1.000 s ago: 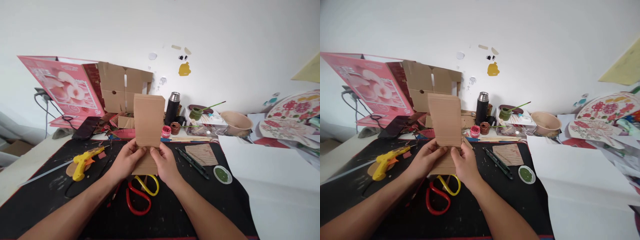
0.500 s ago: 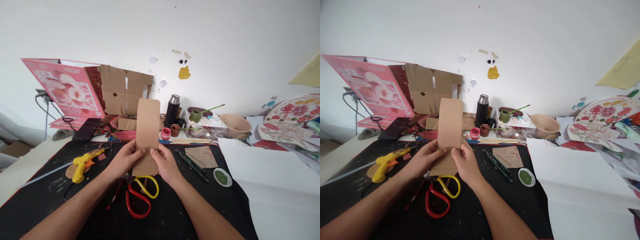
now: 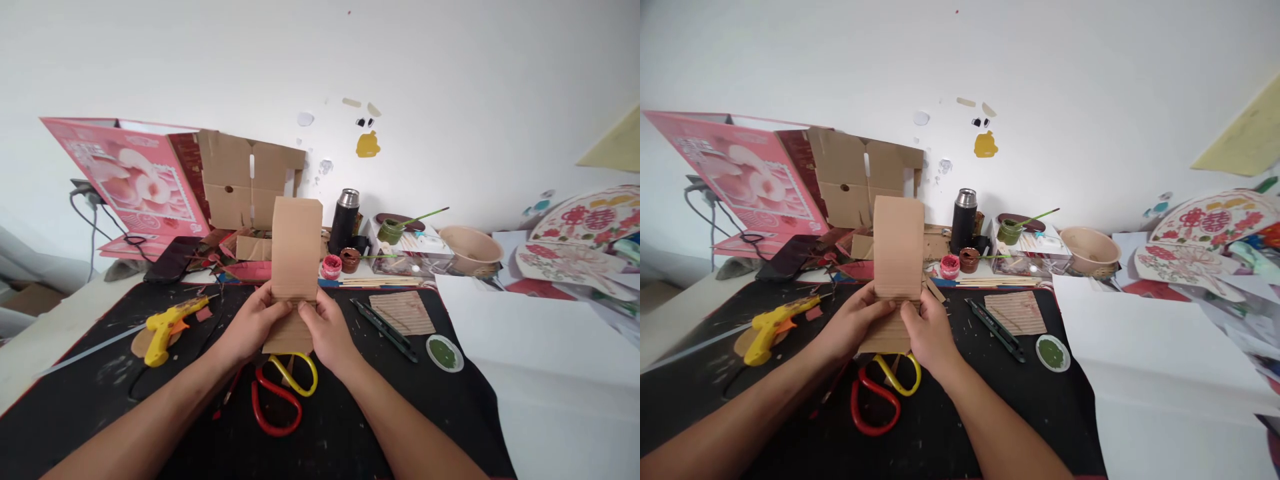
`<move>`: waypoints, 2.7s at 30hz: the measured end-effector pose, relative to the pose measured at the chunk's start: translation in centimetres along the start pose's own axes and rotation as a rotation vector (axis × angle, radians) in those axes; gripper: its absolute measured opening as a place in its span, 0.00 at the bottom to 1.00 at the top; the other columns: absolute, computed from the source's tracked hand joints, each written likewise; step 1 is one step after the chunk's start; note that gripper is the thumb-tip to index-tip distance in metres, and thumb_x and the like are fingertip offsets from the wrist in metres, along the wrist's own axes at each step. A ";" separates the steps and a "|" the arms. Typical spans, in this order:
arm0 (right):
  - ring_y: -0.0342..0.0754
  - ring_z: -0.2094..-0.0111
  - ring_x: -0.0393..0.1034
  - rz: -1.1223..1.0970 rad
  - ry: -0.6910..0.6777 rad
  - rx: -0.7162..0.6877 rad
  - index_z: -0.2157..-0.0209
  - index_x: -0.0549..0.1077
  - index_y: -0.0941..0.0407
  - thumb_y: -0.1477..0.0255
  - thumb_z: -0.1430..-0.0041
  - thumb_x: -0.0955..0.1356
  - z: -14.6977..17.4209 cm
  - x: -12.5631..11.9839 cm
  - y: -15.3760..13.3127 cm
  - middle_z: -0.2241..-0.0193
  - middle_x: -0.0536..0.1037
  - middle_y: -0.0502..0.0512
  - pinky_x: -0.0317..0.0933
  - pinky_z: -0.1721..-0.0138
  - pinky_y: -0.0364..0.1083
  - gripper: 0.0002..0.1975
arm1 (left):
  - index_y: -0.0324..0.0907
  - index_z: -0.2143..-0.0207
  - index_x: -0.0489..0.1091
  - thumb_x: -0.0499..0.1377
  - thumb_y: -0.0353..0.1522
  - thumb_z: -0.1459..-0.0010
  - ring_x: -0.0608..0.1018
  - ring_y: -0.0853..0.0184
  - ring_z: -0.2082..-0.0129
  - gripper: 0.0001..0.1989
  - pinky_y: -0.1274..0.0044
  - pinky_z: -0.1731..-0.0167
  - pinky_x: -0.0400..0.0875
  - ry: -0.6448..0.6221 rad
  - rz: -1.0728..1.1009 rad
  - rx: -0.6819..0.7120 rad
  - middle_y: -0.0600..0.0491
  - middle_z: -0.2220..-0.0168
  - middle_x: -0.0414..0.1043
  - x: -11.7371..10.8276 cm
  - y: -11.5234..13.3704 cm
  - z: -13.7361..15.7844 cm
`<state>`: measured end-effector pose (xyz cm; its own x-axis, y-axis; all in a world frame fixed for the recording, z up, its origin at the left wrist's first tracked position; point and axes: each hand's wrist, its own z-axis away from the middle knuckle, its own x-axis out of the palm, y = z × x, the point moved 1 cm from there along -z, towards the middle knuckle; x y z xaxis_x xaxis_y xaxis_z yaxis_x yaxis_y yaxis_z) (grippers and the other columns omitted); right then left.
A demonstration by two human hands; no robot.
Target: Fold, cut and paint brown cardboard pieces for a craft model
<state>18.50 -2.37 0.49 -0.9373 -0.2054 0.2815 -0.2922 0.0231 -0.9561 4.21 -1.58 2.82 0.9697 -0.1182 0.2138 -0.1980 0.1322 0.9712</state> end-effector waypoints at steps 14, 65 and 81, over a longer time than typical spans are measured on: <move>0.55 0.59 0.77 0.045 -0.022 0.040 0.55 0.76 0.52 0.60 0.38 0.70 -0.1 -0.3 -0.6 0.60 0.83 0.54 0.71 0.57 0.51 0.13 | 0.40 0.51 0.75 0.71 0.42 0.52 0.84 0.50 0.55 0.27 0.67 0.55 0.76 -0.024 -0.084 0.020 0.45 0.52 0.84 -0.4 0.1 -0.2; 0.54 0.58 0.75 0.105 -0.025 -0.023 0.59 0.76 0.53 0.59 0.34 0.68 0.1 -0.6 -1.1 0.61 0.81 0.54 0.68 0.57 0.49 0.12 | 0.41 0.49 0.77 0.71 0.52 0.48 0.83 0.51 0.56 0.31 0.67 0.55 0.77 -0.054 -0.148 0.062 0.45 0.52 0.84 -0.9 0.9 -0.1; 0.54 0.57 0.77 0.092 -0.012 -0.066 0.58 0.76 0.53 0.62 0.35 0.68 0.1 -0.2 -0.5 0.59 0.82 0.55 0.68 0.56 0.49 0.10 | 0.41 0.50 0.75 0.73 0.45 0.48 0.82 0.57 0.59 0.27 0.73 0.60 0.74 -0.118 -0.098 0.021 0.48 0.54 0.84 -1.5 0.3 -0.2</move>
<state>18.83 -2.42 0.88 -0.9586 -0.2112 0.1909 -0.2167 0.1067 -0.9704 2.76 -1.16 2.76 0.9613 -0.2441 0.1279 -0.1077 0.0943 0.9897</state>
